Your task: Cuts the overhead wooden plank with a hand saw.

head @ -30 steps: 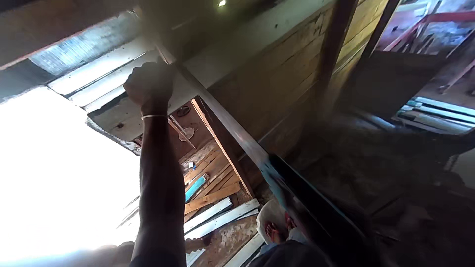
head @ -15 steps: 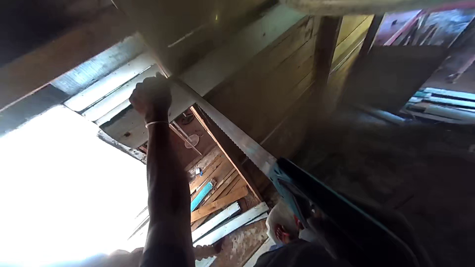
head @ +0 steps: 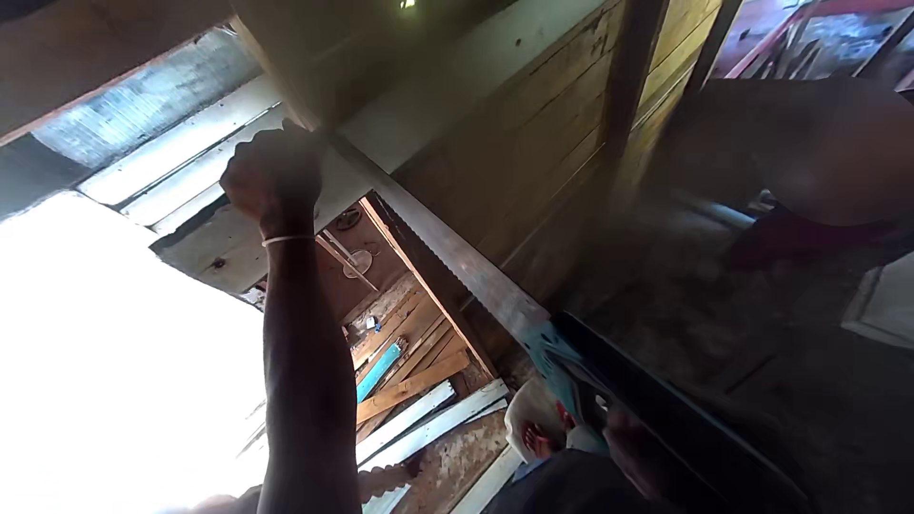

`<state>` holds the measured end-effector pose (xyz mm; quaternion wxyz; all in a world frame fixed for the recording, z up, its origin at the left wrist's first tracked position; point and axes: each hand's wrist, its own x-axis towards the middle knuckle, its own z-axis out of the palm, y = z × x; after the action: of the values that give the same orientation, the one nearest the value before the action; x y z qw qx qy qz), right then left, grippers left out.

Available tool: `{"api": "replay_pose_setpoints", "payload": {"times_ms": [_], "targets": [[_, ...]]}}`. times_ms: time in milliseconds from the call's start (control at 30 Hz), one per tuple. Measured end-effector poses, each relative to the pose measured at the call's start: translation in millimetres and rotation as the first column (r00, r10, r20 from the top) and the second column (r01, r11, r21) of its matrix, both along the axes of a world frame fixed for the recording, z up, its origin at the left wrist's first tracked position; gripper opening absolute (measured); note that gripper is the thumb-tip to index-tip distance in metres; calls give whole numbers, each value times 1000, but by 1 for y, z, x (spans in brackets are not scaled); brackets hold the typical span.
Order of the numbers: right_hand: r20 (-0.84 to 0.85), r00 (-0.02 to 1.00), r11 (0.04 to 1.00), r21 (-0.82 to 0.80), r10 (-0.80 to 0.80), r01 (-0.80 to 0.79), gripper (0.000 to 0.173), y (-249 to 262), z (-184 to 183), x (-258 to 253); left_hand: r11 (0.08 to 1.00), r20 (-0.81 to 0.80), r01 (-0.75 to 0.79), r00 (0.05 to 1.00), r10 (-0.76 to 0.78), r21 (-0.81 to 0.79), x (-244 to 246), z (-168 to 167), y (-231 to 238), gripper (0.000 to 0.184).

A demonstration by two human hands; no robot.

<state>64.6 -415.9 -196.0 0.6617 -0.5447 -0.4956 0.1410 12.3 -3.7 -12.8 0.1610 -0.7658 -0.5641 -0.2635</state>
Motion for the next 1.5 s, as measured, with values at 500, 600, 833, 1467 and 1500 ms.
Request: {"api": "replay_pose_setpoints", "payload": {"times_ms": [500, 600, 833, 1467, 1500], "targets": [[54, 998, 998, 56, -43, 40, 25, 6, -15, -11, 999, -21, 33, 999, -32, 12, -3, 0, -4, 75], [12, 1000, 997, 80, -24, 23, 19, 1, -9, -10, 999, -24, -1, 1000, 2, 37, 0, -3, 0, 73], [114, 993, 987, 162, -23, 4, 16, 200, 87, 16, 996, -25, 84, 996, -83, 38, -4, 1, -1, 76], [41, 999, 989, 147, 12, -17, 5, 203, 106, 16, 997, -52, 82, 995, -81, 14, -13, -1, -3, 76], [70, 997, 995, 102, -27, 20, 10, 171, 90, 11, 996, -58, 89, 994, -88, 20, -14, -1, -4, 77]]}}
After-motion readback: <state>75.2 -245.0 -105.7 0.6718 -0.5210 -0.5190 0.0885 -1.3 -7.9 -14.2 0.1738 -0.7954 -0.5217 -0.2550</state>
